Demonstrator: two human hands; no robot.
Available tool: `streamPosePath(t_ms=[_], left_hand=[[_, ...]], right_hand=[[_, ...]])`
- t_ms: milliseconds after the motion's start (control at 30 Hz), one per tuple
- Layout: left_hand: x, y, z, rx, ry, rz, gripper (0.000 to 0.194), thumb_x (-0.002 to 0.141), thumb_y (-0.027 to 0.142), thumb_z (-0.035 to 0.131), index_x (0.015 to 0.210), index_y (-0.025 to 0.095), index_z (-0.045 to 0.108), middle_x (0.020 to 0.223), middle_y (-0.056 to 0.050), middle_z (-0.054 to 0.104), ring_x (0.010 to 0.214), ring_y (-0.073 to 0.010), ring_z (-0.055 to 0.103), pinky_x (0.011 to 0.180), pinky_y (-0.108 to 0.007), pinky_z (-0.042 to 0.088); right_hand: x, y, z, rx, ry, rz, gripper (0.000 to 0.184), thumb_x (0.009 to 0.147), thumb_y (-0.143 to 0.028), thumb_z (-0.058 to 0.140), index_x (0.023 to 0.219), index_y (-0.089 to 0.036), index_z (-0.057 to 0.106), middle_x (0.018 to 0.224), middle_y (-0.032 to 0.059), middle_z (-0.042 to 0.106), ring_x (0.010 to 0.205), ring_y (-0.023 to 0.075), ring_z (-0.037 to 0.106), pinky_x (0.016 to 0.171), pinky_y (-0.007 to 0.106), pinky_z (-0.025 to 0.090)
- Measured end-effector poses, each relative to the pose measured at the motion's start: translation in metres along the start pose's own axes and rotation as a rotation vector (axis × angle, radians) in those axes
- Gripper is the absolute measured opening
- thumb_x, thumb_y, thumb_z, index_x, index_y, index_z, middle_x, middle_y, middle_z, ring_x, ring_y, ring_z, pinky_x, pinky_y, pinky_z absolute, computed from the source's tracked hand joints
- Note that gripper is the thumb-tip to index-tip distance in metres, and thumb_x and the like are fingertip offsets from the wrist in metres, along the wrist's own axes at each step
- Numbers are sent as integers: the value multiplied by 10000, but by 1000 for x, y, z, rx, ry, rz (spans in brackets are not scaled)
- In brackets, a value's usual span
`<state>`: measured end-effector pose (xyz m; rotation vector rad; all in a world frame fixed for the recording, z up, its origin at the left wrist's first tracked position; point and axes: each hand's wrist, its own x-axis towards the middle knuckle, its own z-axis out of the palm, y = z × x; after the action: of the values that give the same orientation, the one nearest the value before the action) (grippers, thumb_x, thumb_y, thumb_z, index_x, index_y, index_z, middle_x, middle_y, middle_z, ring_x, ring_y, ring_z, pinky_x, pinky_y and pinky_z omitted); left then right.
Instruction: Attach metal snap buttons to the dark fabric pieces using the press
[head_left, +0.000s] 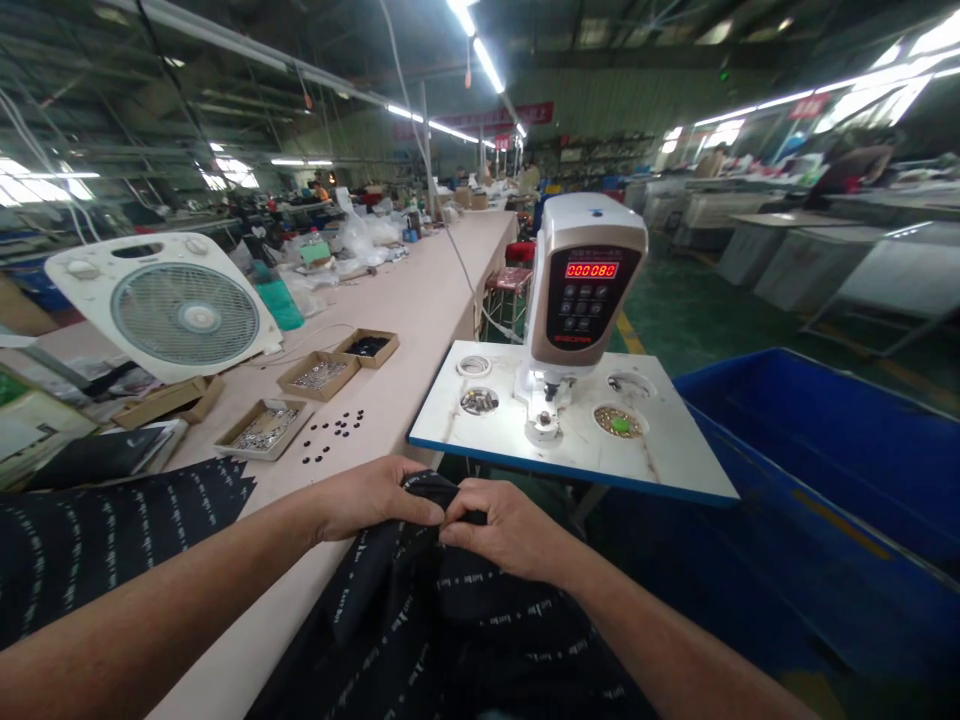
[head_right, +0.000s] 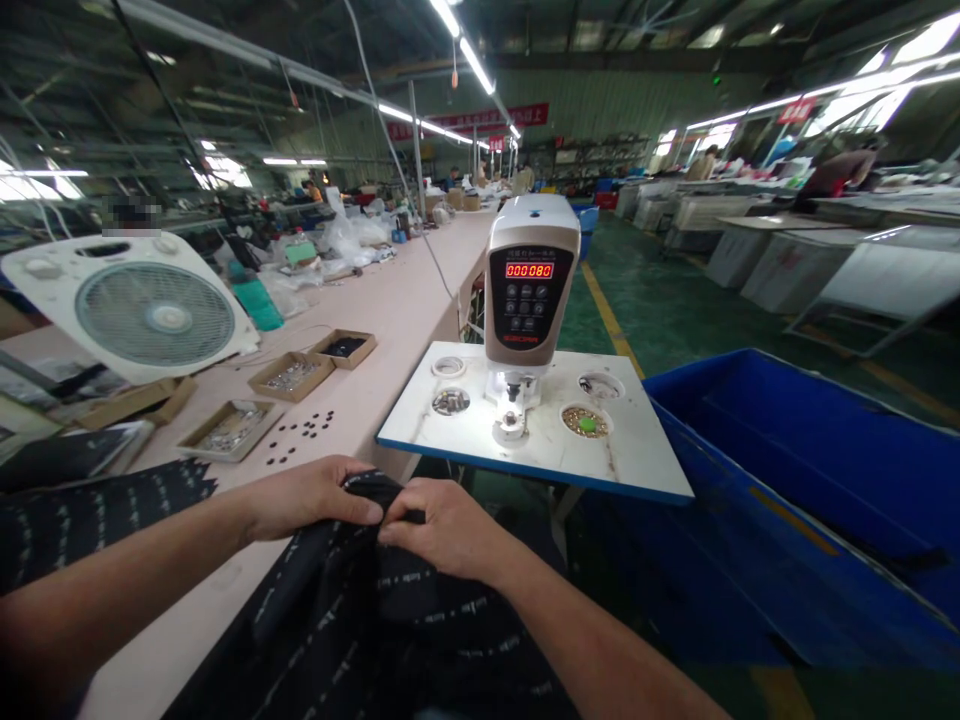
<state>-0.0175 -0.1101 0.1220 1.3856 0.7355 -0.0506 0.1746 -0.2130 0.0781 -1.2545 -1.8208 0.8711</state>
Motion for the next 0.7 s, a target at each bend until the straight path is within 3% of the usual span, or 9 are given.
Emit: streamPosePath(t_ms=[133,267,467,700], left_hand=[[-4,-3,-1,158,-64,-12,305,627,235,804,907,166,706,781,40,672,711,-131,570,694,-227,430],[-3,1,-5,325,-62,-1,169,693,286,728,804,170,674,674,61,585,654,-124,500,641,-224,365],[1,5,-19,444,-94,63,165,785,316,644,855,170,675,714,45,567,675,-127,475,656,-232,359],[1,11,-14,320,-33,41,281,795,324,632,1010,158,704,883,-2,672,788,-166,563,733,-257,436]], right_hand=[[-1,-4,-8,60,-63,22,83,868,-249,710,838,-185,753,827,-13,726,789,142,652,774,242,465],[0,-8,-11,72,-62,30,86,877,-252,695,853,-186,746,839,-15,724,796,146,650,771,240,463],[4,-8,-11,-116,-60,-39,62,905,-211,672,883,-191,727,876,-5,696,824,138,627,784,241,443],[10,-14,-27,-291,-128,-160,100,955,-220,627,927,-188,717,936,30,685,876,156,623,830,270,460]])
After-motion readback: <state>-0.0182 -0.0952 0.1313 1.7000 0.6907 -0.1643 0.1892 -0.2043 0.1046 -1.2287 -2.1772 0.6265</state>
